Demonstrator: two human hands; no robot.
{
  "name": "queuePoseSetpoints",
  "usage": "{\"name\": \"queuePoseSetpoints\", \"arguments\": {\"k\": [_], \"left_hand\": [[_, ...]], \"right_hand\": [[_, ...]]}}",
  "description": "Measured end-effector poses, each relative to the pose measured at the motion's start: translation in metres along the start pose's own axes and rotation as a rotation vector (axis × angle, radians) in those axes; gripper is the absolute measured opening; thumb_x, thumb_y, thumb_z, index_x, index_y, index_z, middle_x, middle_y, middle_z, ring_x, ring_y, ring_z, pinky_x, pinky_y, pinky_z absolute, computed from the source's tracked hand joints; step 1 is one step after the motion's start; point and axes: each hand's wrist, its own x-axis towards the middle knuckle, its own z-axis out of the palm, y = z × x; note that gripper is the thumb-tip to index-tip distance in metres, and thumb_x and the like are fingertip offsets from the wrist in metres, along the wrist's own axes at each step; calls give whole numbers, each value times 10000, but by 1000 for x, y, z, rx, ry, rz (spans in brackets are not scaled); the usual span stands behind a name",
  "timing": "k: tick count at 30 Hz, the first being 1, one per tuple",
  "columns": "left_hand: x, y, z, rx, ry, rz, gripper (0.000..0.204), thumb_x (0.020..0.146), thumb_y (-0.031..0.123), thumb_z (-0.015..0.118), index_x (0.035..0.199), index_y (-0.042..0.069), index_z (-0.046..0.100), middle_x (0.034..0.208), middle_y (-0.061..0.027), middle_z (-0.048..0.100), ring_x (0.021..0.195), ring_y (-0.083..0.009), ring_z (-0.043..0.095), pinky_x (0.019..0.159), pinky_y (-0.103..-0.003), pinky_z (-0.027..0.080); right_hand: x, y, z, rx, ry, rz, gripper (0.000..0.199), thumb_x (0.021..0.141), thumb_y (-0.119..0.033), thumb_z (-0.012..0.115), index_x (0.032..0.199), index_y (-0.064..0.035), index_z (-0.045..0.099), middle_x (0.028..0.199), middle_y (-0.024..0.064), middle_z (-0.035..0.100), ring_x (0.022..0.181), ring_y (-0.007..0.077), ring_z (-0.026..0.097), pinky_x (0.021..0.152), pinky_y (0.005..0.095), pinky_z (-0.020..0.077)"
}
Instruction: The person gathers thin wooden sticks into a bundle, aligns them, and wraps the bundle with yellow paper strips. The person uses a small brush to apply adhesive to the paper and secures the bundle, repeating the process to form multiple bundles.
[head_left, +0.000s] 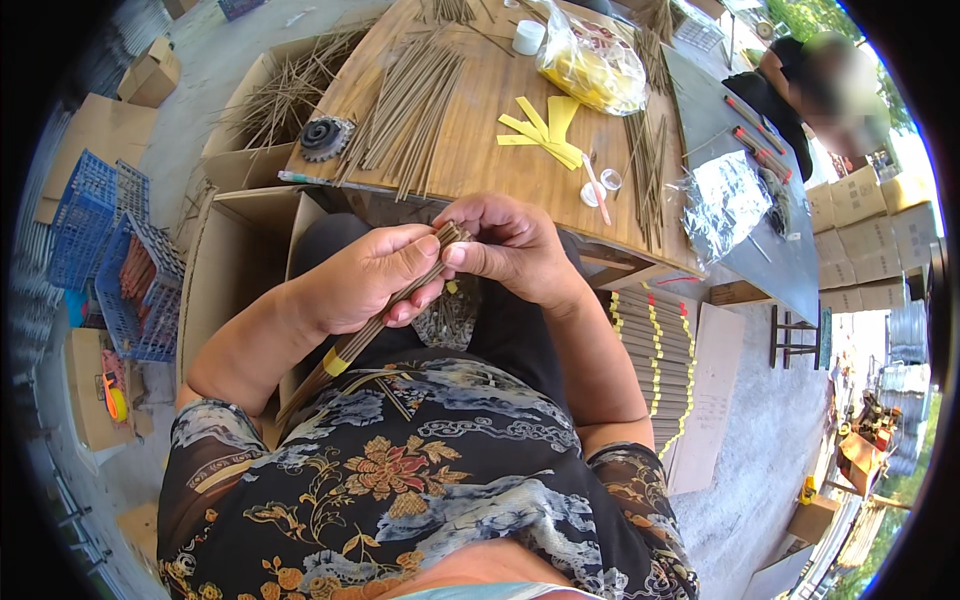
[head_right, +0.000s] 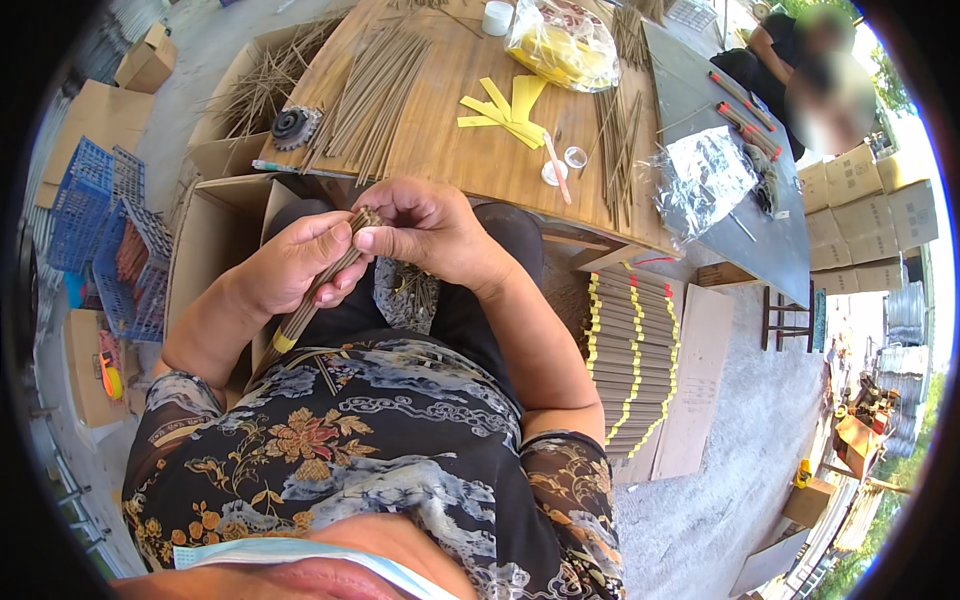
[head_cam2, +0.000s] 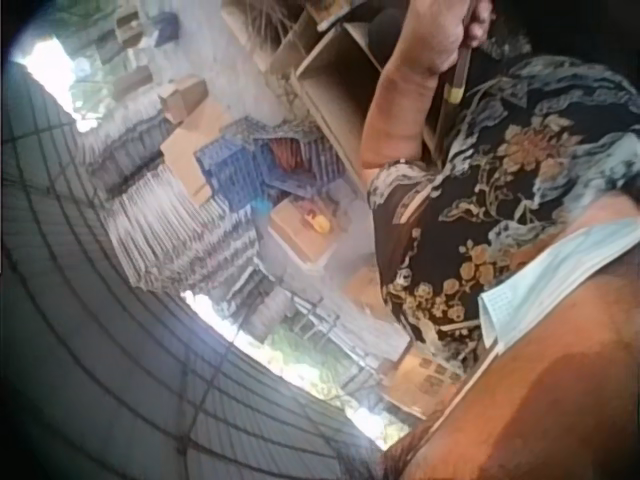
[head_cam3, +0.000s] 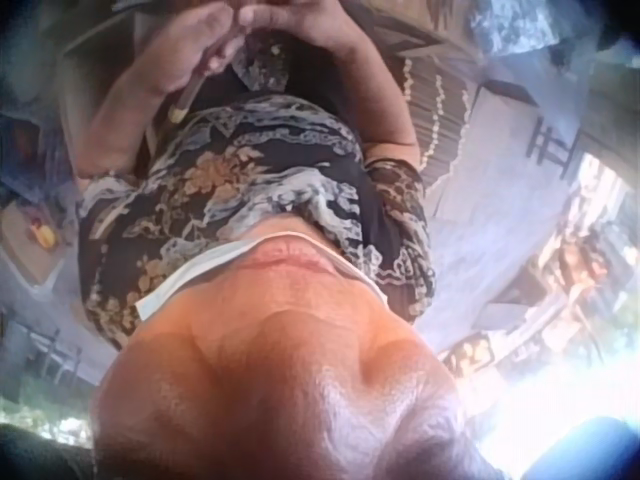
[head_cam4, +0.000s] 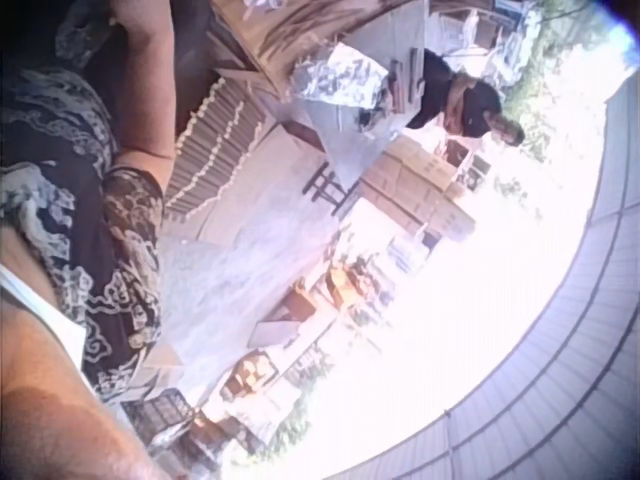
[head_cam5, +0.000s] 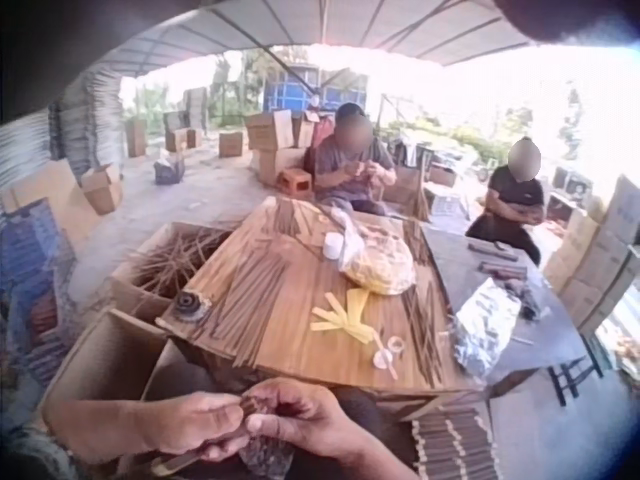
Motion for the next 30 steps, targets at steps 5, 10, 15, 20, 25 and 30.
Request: {"name": "queuePoseSetpoints", "arguments": {"k": [5,10,15,20,25,30], "left_hand": [[6,-7,-20,17,88,-10,336,903,392,424,929,57,443,650,-9,441,471,-42,390,424,-151,330],[10,-15,-51,-54,221,-25,327,913,368,412,882,46,455,637,-1,435,447,-35,361,398,-157,320],[17,-12,-70,-86,245,-44,312,912,363,415,879,56,460,634,-1,442,447,-37,361,402,-156,322],[25,-17,-82,-119,250,-81,313,904,370,432,890,59,462,623,0,446,450,-42,368,409,-156,328],[22,-20,-89,-82,235,-82,316,908,369,422,898,55,460,625,0,443,463,-38,377,420,-152,335],[23,-22,-91,-66,217,-65,313,913,360,415,903,50,459,624,0,443,459,-36,378,419,-150,335]], "right_hand": [[19,11,-9,-78,22,116,291,824,-142,603,1060,12,531,788,18,584,682,74,547,627,211,454],[57,28,-64,-302,361,70,355,913,-288,449,1040,22,566,757,42,577,698,93,521,642,232,436],[94,72,-143,-1459,527,133,448,891,-390,415,1102,-8,516,1100,181,531,1067,306,458,901,395,351],[107,121,-140,-1617,252,377,606,886,-489,322,1180,29,432,1309,169,359,1259,289,263,1024,388,212],[80,116,-111,-1419,35,80,502,818,-353,523,1168,-1,453,1202,159,459,1171,317,374,965,381,315],[57,109,-90,-1298,84,-28,434,715,-132,630,1110,-16,494,1097,141,503,1070,316,451,876,350,403]]}}
